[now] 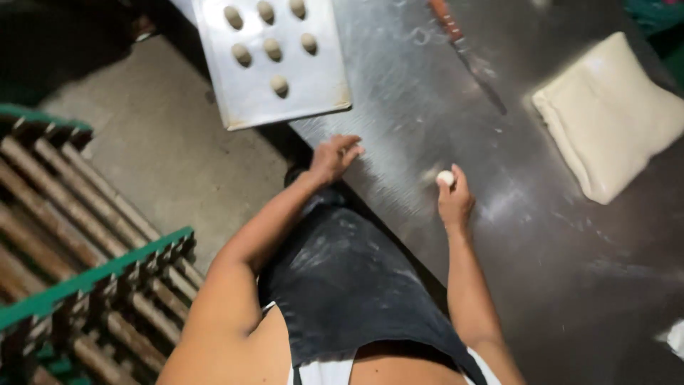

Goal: Shape pieces of dough into balls and arrange them on metal baking sheets.

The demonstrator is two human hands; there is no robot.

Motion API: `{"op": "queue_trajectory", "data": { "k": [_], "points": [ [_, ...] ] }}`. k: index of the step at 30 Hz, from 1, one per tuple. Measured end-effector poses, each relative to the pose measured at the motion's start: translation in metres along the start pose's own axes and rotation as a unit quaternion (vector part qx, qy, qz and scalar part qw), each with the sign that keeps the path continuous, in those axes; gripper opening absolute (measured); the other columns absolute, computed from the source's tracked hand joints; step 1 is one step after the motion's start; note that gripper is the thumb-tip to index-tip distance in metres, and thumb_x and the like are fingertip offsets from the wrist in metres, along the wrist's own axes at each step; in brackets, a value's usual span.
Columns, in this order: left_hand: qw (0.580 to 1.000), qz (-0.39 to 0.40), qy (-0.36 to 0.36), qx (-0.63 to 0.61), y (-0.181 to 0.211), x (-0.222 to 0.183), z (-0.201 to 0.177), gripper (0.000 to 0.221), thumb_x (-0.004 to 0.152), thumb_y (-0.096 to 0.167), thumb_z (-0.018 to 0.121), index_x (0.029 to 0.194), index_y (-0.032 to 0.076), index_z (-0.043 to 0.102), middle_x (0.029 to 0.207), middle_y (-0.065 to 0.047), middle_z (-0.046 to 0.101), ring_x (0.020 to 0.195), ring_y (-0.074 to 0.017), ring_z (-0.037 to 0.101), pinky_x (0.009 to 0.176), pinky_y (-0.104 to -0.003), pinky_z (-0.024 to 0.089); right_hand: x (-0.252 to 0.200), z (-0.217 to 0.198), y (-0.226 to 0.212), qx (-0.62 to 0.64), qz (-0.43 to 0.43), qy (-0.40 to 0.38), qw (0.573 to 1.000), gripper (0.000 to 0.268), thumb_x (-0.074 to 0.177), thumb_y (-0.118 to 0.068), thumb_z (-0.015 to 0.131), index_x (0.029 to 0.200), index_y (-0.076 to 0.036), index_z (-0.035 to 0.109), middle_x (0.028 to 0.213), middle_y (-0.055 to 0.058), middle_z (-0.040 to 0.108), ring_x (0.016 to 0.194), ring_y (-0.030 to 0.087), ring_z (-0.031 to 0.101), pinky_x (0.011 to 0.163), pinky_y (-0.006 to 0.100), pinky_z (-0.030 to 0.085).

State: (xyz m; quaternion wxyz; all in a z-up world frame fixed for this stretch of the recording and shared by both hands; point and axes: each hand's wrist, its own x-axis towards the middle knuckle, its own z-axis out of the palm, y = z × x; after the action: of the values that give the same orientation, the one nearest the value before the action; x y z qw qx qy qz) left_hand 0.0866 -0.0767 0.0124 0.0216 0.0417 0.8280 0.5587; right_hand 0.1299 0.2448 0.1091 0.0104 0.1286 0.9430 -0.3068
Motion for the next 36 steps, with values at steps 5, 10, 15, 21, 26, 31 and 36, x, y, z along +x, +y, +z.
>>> {"op": "queue_trajectory", "data": {
  "k": [5, 10, 15, 21, 26, 31, 36],
  "points": [
    [0.986, 0.018, 0.162, 0.044, -0.029, -0.02, -0.079, 0.035, 0.087, 0.016, 0.08, 0.119, 0.008, 0.069, 0.104, -0.018, 0.065, 0.081, -0.0305, 0.068, 0.073, -0.04, 0.056, 0.032, 0.056, -0.059, 0.033, -0.15, -0.005, 0.988, 0.037, 0.094, -0.011, 0.074, 0.131, -0.006, 0.067, 0.125, 0.017, 0.069, 0.112, 0.032, 0.069, 0.094, 0.038, 0.056],
    [0.973, -0.056, 0.215, 0.064, -0.075, -0.014, -0.14, 0.043, 0.088, 0.008, 0.073, 0.13, 0.005, 0.065, 0.112, -0.02, 0.062, 0.08, -0.0305, 0.069, 0.07, -0.04, 0.057, 0.068, 0.136, -0.145, 0.057, -0.263, -0.036, 0.962, 0.037, 0.092, -0.005, 0.076, 0.128, -0.005, 0.069, 0.123, 0.018, 0.066, 0.107, 0.033, 0.07, 0.091, 0.037, 0.058],
    [0.966, -0.09, 0.227, 0.086, -0.094, 0.025, -0.179, 0.039, 0.089, 0.008, 0.078, 0.125, 0.004, 0.064, 0.111, -0.02, 0.062, 0.088, -0.0342, 0.069, 0.075, -0.042, 0.059, 0.106, 0.199, -0.222, 0.05, -0.306, -0.079, 0.947, 0.037, 0.091, -0.008, 0.079, 0.125, -0.003, 0.066, 0.12, 0.017, 0.067, 0.102, 0.033, 0.07, 0.086, 0.039, 0.058],
    [0.97, -0.069, 0.192, 0.134, -0.137, 0.053, -0.187, 0.034, 0.085, 0.013, 0.079, 0.117, 0.008, 0.067, 0.109, -0.018, 0.064, 0.094, -0.0426, 0.066, 0.078, -0.05, 0.056, 0.136, 0.233, -0.231, -0.038, -0.356, -0.106, 0.928, 0.031, 0.087, -0.009, 0.081, 0.114, -0.005, 0.067, 0.109, 0.015, 0.067, 0.098, 0.038, 0.067, 0.082, 0.046, 0.055],
    [0.966, -0.164, 0.06, 0.191, -0.103, 0.059, -0.222, 0.033, 0.085, 0.026, 0.084, 0.108, 0.01, 0.067, 0.108, -0.018, 0.064, 0.092, -0.0431, 0.066, 0.077, -0.053, 0.054, 0.134, 0.225, -0.24, -0.05, -0.304, -0.143, 0.94, 0.034, 0.087, -0.015, 0.084, 0.115, -0.007, 0.068, 0.108, 0.014, 0.067, 0.095, 0.036, 0.068, 0.08, 0.045, 0.055],
    [0.975, -0.113, 0.157, 0.113, -0.085, 0.101, -0.254, 0.052, 0.074, 0.031, 0.089, 0.114, 0.009, 0.066, 0.102, -0.019, 0.063, 0.086, -0.0432, 0.067, 0.07, -0.052, 0.053, 0.172, 0.228, -0.269, -0.041, -0.26, -0.126, 0.956, 0.042, 0.086, -0.019, 0.087, 0.122, -0.008, 0.068, 0.112, 0.016, 0.065, 0.097, 0.035, 0.067, 0.081, 0.043, 0.056],
    [0.972, -0.097, 0.074, 0.203, -0.126, 0.13, -0.232, 0.035, 0.088, 0.025, 0.083, 0.118, 0.013, 0.067, 0.107, -0.014, 0.063, 0.094, -0.0388, 0.069, 0.075, -0.05, 0.055, 0.203, 0.259, -0.266, -0.098, -0.326, -0.14, 0.93, 0.045, 0.088, -0.019, 0.085, 0.128, -0.008, 0.068, 0.119, 0.015, 0.066, 0.11, 0.035, 0.065, 0.091, 0.044, 0.055]
  ]
}}
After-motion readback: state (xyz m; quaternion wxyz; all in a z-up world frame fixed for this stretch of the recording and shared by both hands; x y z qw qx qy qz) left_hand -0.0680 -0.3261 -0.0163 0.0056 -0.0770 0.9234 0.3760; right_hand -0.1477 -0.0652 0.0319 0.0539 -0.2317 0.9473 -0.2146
